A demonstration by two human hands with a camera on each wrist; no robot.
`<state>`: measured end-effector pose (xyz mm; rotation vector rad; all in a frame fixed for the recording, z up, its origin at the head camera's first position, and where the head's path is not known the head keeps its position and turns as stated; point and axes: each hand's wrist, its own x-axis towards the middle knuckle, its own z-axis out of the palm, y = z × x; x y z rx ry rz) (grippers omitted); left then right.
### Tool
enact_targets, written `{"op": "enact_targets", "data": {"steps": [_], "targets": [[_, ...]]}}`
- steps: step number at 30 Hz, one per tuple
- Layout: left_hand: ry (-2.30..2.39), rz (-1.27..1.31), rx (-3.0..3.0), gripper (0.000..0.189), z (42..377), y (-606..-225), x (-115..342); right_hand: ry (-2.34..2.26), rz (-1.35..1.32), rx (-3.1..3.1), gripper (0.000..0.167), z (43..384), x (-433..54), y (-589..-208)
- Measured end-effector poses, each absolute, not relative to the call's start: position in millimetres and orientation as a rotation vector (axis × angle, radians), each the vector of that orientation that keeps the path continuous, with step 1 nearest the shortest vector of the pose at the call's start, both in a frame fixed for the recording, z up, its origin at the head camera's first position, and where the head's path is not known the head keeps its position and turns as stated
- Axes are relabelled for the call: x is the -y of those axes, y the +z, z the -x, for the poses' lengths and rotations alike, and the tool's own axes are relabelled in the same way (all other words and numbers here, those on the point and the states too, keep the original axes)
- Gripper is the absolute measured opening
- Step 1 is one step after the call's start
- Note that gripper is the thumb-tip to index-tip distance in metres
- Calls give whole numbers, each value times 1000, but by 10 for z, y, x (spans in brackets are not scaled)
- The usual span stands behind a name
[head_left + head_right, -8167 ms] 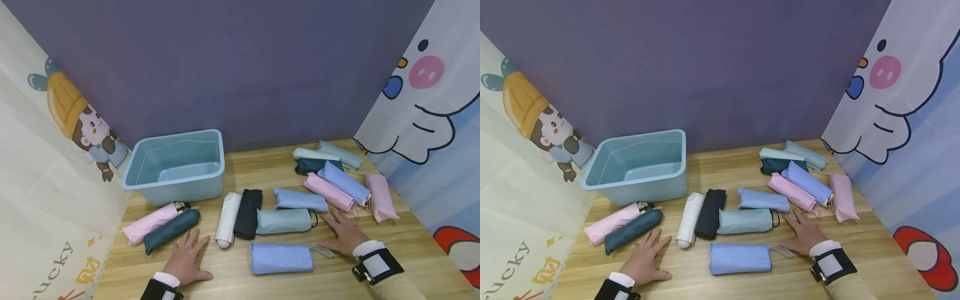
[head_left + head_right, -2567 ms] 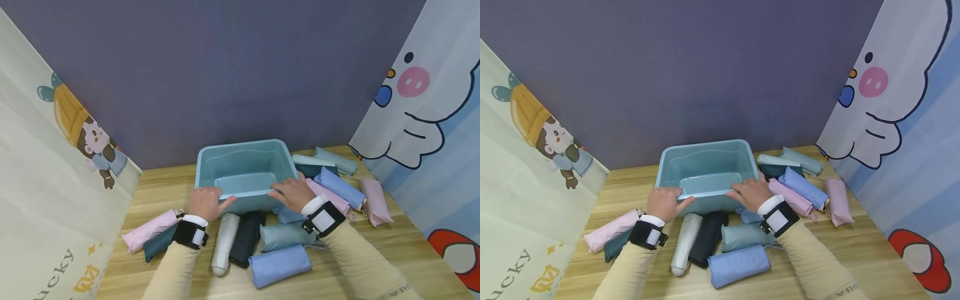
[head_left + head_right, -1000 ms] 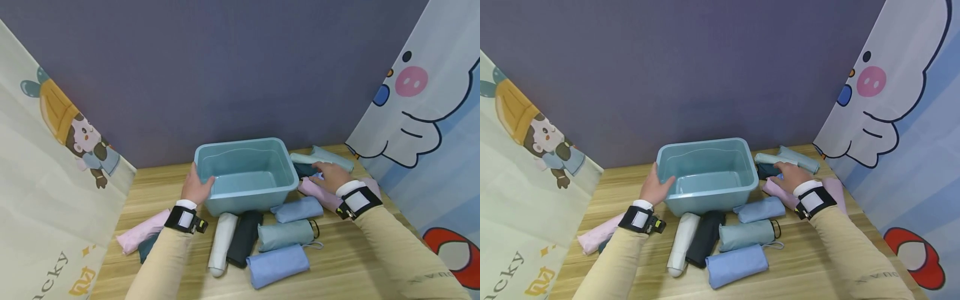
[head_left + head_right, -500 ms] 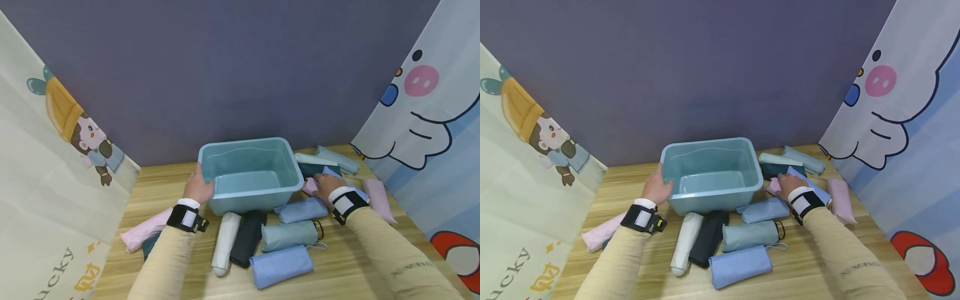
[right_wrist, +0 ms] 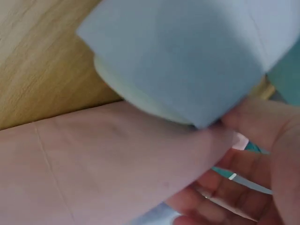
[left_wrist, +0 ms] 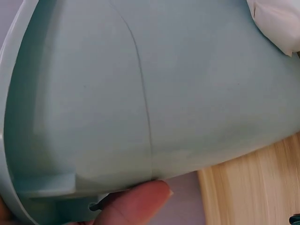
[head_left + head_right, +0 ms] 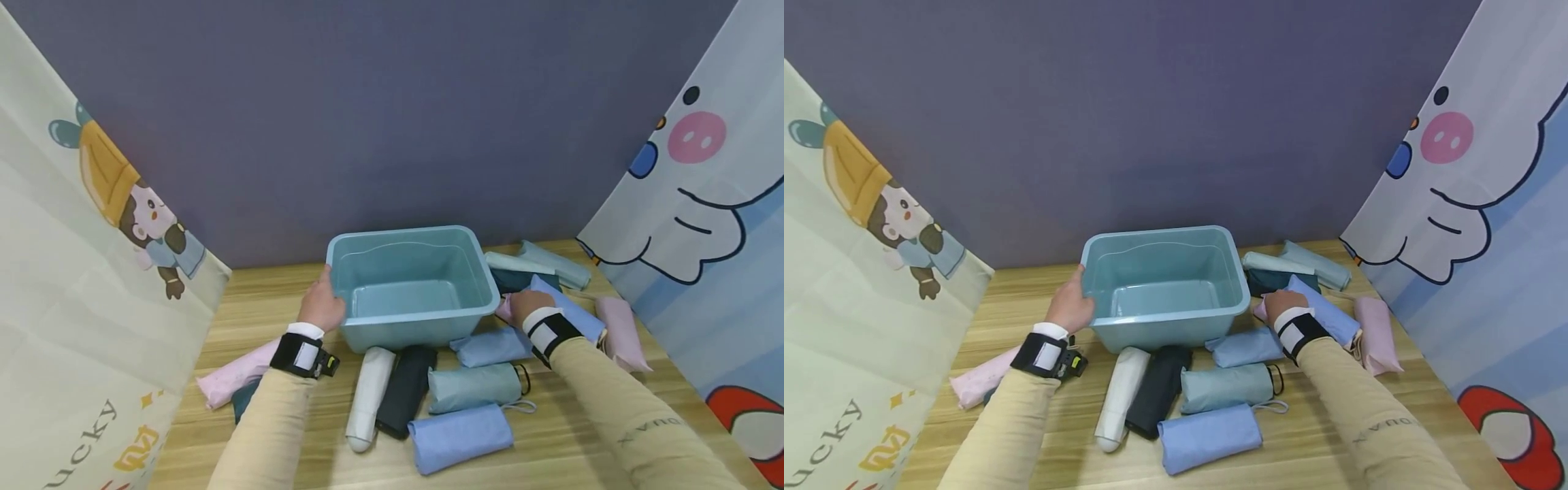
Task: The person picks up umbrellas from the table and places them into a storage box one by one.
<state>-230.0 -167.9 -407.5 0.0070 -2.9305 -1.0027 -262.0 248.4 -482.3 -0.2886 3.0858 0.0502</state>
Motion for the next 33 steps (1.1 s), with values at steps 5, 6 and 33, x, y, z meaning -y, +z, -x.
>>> {"op": "enact_targets", "data": {"steps": [5,6,33], "targets": [[-1032,-40,2925,78,2293,-4111,1697,126,332,-3134,12,2647,-2418,-4897],[-1037,-47,2925,78,2291,-4120,1700,136,343,-3142,10,2652,-2412,-4904],[-966,-34,2902,77,2323,-4106,1639,145,500,-3205,26,2656,-2394,-5010]]}}
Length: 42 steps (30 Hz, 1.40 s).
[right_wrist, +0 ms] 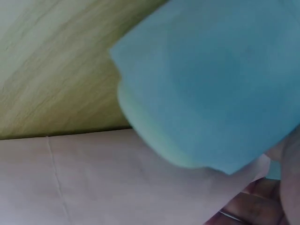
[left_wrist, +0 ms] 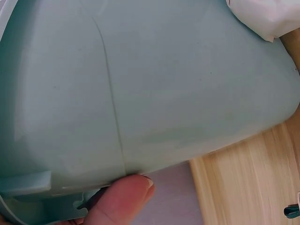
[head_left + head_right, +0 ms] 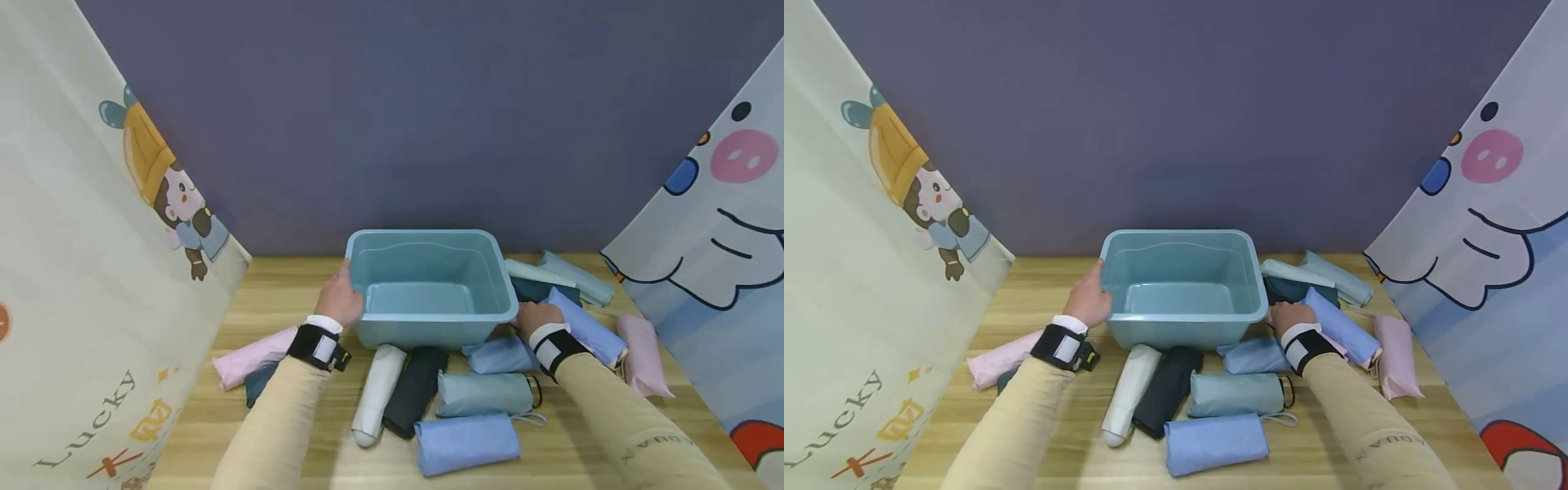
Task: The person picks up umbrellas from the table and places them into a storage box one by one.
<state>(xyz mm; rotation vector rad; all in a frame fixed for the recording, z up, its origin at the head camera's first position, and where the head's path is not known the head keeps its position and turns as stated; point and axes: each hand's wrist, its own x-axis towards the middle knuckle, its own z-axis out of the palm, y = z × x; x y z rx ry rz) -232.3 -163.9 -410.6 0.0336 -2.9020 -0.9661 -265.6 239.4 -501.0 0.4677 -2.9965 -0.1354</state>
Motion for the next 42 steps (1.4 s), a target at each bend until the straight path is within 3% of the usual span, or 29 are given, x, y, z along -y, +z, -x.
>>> {"op": "enact_targets", "data": {"steps": [5,14,24,35,42], "targets": [[-904,-30,2910,77,2330,-4119,1615,-121,-501,2955,31,2609,-2418,-4977],[-867,-46,2911,76,2329,-4104,1619,-39,-511,2966,19,2611,-2367,-4782],[-860,-43,2919,75,2327,-4105,1621,97,-384,2910,37,2546,-2441,-4540],[-860,-28,2903,75,2300,-4130,1649,282,-292,2807,42,2471,-2558,-4266],[-849,-18,2909,76,2303,-4109,1633,359,-273,2674,30,2451,-2604,-4051]]}}
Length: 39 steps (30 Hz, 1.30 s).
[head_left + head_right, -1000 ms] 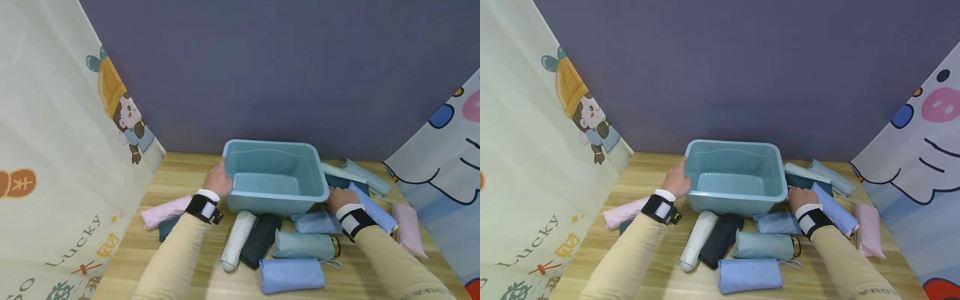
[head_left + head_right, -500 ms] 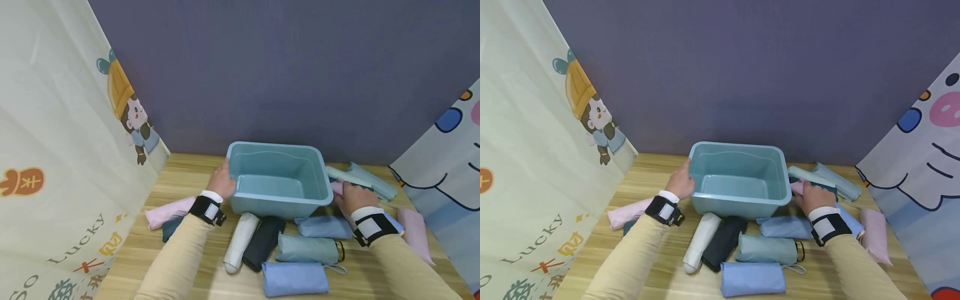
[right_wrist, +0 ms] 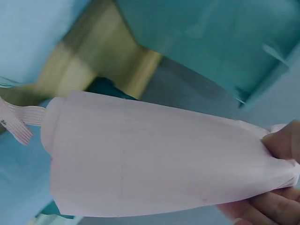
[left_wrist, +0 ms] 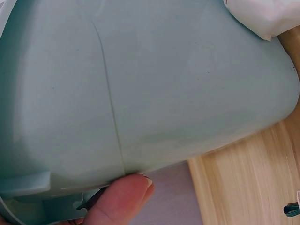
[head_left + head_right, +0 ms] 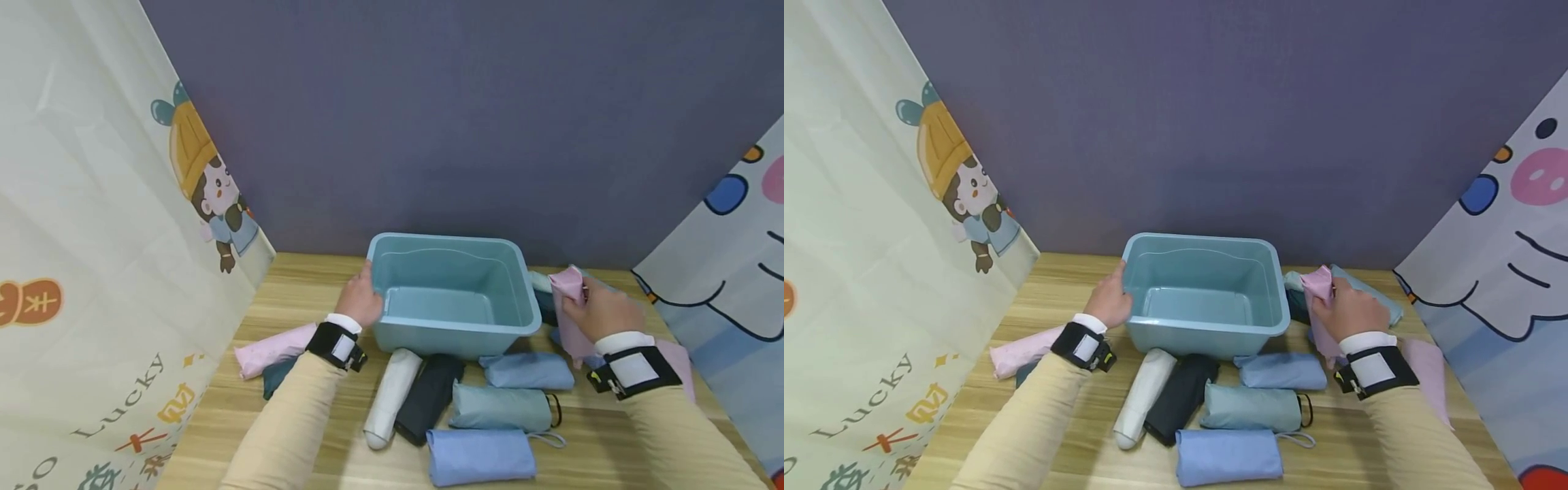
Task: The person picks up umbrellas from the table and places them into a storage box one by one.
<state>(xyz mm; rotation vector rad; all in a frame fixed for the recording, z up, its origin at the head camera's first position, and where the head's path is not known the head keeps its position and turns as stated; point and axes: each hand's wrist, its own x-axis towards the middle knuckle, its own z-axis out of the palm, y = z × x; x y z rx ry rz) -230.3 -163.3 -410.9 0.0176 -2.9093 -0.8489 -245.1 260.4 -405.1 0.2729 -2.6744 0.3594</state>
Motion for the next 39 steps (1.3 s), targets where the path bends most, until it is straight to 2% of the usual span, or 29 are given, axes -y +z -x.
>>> {"op": "enact_targets", "data": {"steps": [14,22,32,39], "targets": [[-858,-27,2918,74,2332,-4135,1639,488,-254,2563,31,2459,-2585,-3583],[-844,-53,2918,76,2345,-4160,1751,564,-283,2559,34,2589,-2416,-3208],[-855,-37,2916,75,2357,-4128,1675,608,-272,2495,43,2625,-2211,-2676],[-817,-16,2926,72,2352,-4133,1620,708,-291,2542,47,2734,-1916,-2524]]}}
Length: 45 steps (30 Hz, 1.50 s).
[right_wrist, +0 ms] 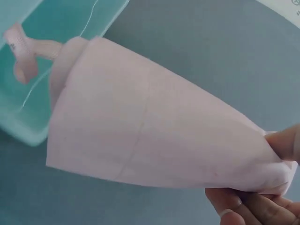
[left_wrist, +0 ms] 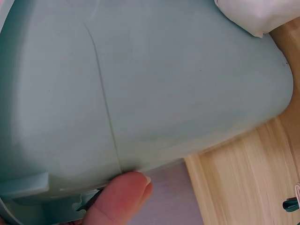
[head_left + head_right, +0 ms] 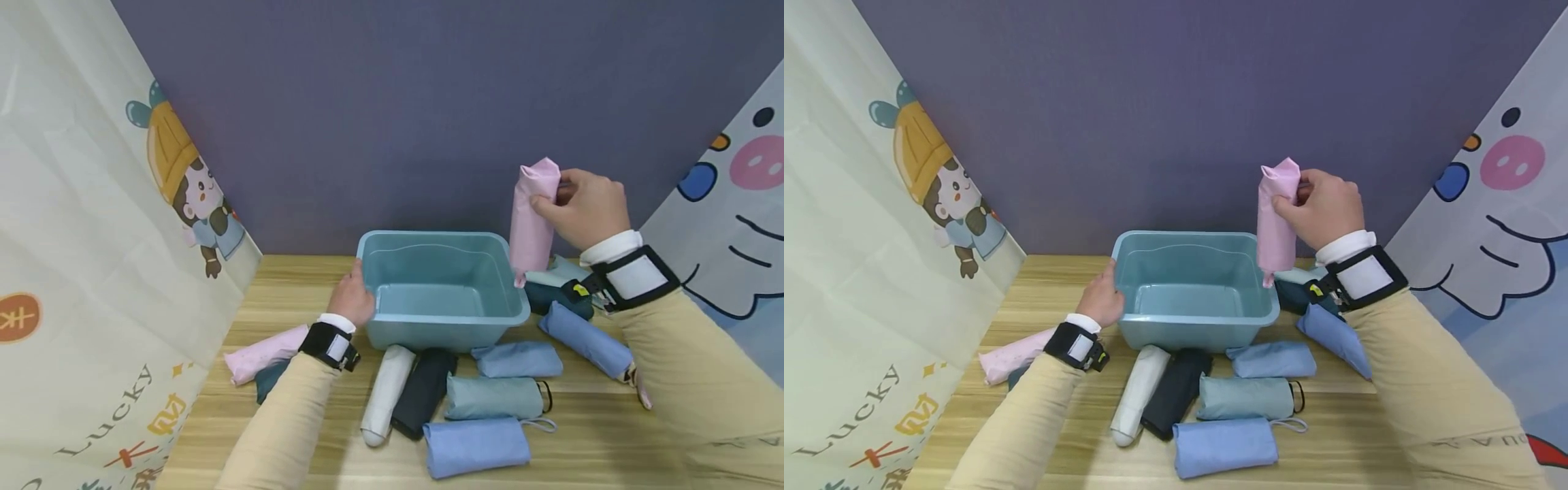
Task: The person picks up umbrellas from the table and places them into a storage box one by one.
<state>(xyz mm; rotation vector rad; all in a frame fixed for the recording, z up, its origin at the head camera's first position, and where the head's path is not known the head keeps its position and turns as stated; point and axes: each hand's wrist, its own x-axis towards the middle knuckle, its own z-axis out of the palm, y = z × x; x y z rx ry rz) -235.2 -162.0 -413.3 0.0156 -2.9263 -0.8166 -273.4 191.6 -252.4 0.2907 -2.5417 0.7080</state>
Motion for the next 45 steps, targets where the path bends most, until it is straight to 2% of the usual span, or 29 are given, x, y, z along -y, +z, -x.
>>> {"op": "enact_targets", "data": {"steps": [4,22,32,45], "targets": [[-823,-14,2920,72,2355,-4136,1623,787,-296,2580,50,2842,-1709,-2548],[-836,-24,2922,72,2400,-4233,1624,981,-275,2721,40,3359,-1003,-3144],[-839,-32,2927,72,2387,-4205,1629,1033,-253,2866,32,3467,-510,-3454],[-824,-31,2924,72,2355,-4157,1631,1179,-167,3089,35,3543,12,-3812]]}}
